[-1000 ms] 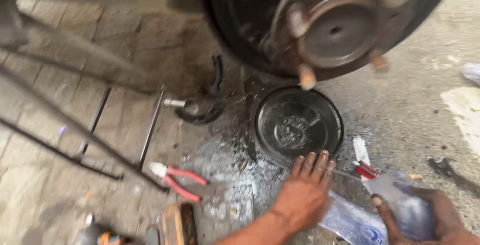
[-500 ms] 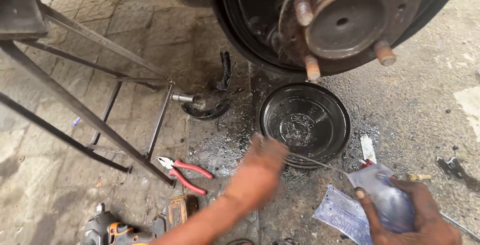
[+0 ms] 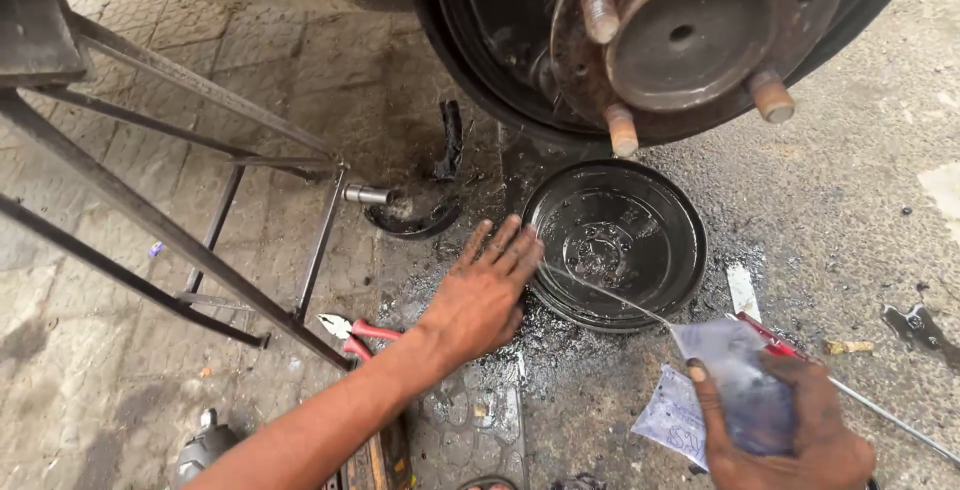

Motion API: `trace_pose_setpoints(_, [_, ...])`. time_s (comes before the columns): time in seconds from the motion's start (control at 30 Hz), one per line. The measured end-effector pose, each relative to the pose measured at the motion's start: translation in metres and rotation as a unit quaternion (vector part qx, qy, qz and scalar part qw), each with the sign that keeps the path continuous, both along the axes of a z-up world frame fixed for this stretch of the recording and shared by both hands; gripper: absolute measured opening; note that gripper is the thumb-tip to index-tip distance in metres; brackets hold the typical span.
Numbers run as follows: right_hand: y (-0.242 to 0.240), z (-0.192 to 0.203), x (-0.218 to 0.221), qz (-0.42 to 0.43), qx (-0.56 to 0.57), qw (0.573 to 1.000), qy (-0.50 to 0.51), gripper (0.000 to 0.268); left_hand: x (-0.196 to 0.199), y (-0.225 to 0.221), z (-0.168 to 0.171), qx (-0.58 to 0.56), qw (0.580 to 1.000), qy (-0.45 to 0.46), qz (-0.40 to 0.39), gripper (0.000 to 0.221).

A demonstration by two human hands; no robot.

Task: Cleaning brake parts and components with fluid during a brake system repair.

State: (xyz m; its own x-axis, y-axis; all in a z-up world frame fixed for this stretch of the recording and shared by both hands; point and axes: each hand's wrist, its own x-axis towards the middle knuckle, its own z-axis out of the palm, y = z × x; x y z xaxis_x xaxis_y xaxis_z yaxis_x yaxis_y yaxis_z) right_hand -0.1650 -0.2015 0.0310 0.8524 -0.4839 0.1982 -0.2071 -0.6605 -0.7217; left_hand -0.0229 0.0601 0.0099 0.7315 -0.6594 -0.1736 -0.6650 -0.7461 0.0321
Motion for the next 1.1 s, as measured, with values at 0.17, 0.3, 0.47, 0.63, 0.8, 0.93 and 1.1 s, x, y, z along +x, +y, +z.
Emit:
trace_pose_setpoints(0.17, [0.008, -0.008, 0.002, 0.042, -0.055, 0.996, -0.064, 0.041, 0.015, -0.018, 0.007, 0.194, 0.98, -0.008, 0.048, 0.093])
trace_pose_setpoints(0.3, [0.002, -0.009, 0.008, 0.082, -0.063, 0.992, -0.074, 0.034, 0.019, -0.024, 0.012, 0.089, 0.985, 0.117, 0.094, 0.082])
trace_pose_setpoints(0.47, [-0.002, 0.001, 0.02, 0.08, -0.092, 0.989, -0.084, 0.038, 0.029, -0.037, 0.007, 0.025, 0.981, 0.122, 0.145, 0.101])
trace_pose_setpoints(0.63, [-0.013, 0.005, 0.031, 0.037, -0.088, 0.991, -0.097, 0.034, 0.048, -0.068, -0.032, -0.032, 0.985, 0.035, 0.163, 0.108])
trace_pose_setpoints(0.8, [-0.03, 0.012, 0.043, 0.018, -0.147, 0.985, -0.093, 0.031, 0.065, -0.117, -0.05, -0.129, 0.979, 0.046, 0.15, 0.108])
trace_pose_setpoints(0.93, [-0.044, 0.012, 0.049, -0.024, -0.17, 0.981, -0.092, 0.039, 0.068, -0.147, -0.047, -0.228, 0.949, 0.092, 0.195, 0.117])
trace_pose_setpoints(1.1, [-0.059, 0.005, 0.042, -0.057, -0.171, 0.979, -0.091, 0.037, 0.067, -0.174, -0.073, -0.278, 0.941, 0.089, 0.171, 0.122])
